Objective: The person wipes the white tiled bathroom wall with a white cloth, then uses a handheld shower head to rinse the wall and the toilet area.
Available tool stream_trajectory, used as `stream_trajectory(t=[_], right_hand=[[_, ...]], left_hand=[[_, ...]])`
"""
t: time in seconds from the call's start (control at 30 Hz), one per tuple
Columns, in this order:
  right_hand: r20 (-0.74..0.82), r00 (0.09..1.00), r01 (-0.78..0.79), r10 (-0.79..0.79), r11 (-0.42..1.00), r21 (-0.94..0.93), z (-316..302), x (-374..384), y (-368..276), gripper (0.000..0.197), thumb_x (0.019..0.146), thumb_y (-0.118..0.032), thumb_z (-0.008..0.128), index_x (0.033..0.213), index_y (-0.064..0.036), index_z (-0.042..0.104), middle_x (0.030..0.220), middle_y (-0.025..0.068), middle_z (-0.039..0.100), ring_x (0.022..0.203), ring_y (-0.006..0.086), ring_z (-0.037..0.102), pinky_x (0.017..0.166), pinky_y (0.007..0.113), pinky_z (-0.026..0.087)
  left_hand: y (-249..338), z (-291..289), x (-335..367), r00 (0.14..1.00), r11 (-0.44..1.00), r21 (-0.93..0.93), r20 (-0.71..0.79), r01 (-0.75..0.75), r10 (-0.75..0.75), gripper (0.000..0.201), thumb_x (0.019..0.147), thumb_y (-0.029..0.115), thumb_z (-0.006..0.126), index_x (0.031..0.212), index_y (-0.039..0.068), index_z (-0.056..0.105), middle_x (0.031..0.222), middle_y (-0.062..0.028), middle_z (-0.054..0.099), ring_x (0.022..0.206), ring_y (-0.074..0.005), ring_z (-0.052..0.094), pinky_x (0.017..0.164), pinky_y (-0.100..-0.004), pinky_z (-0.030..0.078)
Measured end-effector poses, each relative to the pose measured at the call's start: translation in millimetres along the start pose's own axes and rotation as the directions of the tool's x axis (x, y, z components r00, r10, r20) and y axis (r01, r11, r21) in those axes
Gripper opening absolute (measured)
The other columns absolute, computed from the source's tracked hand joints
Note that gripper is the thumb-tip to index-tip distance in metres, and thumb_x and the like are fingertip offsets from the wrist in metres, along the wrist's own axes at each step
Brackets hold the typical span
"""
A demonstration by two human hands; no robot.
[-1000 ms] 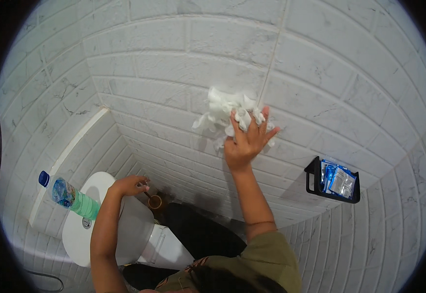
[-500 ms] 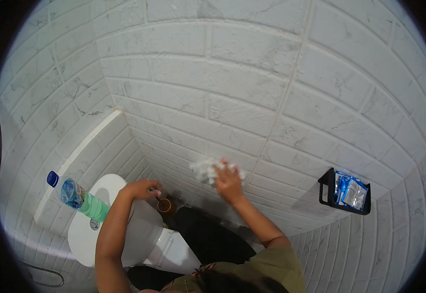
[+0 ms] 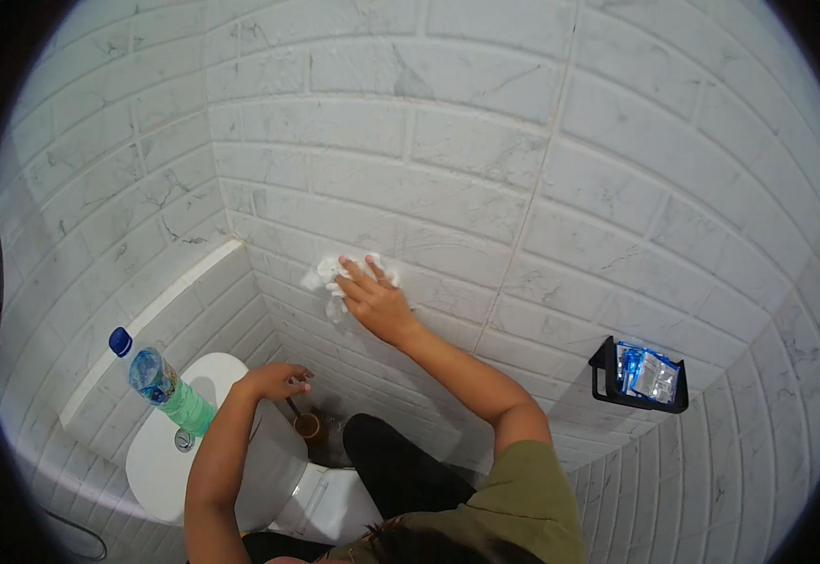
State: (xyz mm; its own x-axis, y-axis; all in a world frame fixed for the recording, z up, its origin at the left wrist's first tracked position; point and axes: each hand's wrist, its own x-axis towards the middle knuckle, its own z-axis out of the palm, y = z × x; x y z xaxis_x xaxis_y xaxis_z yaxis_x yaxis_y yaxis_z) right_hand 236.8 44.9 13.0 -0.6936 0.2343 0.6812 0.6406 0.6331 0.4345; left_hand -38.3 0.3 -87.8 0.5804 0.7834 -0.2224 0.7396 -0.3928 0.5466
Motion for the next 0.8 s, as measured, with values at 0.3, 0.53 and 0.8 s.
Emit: stream_trajectory(t=[0.3,0.53,0.8], right_hand=[[-0.607,0.721,-0.605,0.335,0.731,-0.315,-188,82,113,0.051,0.074,-0.005,0.063,0.124,-0.0161,0.062,0.144,0.0142,0.040,0.140,0.0305,0.027,0.110,0.057,0.021],[-0.237,0.960,-0.218,0.147,0.926,-0.308,-108,83,91,0.018,0.085,-0.011,0.054,0.096,-0.0062,0.068,0.125,0.0140,0.057,0.127,0.0297,0.046,0.109,0.048,0.032],[-0.227,0.973,-0.062,-0.043,0.896,-0.439,-149,80,107,0.018,0.082,-0.011,0.058,0.097,-0.0126,0.069,0.122,0.0119,0.059,0.126,0.0306,0.048,0.109,0.054,0.030]], left_hand=[[-2,5,11,0.999,0.996,0.089,-0.012,-0.034,0.035,0.052,0.088,0.042,0.059,0.125,0.005,0.056,0.117,-0.0167,0.063,0.110,-0.0328,0.059,0.093,-0.0393,0.045],[4,-1,12,1.000,0.991,0.134,0.018,0.009,-0.012,0.054,0.088,0.045,0.058,0.127,0.009,0.056,0.123,-0.0155,0.060,0.114,-0.0319,0.056,0.097,-0.0394,0.043],[2,1,8,0.999,0.986,0.164,-0.042,-0.001,0.008,0.057,0.086,0.047,0.058,0.126,0.007,0.057,0.118,-0.0149,0.063,0.109,-0.0322,0.059,0.093,-0.0400,0.046]])
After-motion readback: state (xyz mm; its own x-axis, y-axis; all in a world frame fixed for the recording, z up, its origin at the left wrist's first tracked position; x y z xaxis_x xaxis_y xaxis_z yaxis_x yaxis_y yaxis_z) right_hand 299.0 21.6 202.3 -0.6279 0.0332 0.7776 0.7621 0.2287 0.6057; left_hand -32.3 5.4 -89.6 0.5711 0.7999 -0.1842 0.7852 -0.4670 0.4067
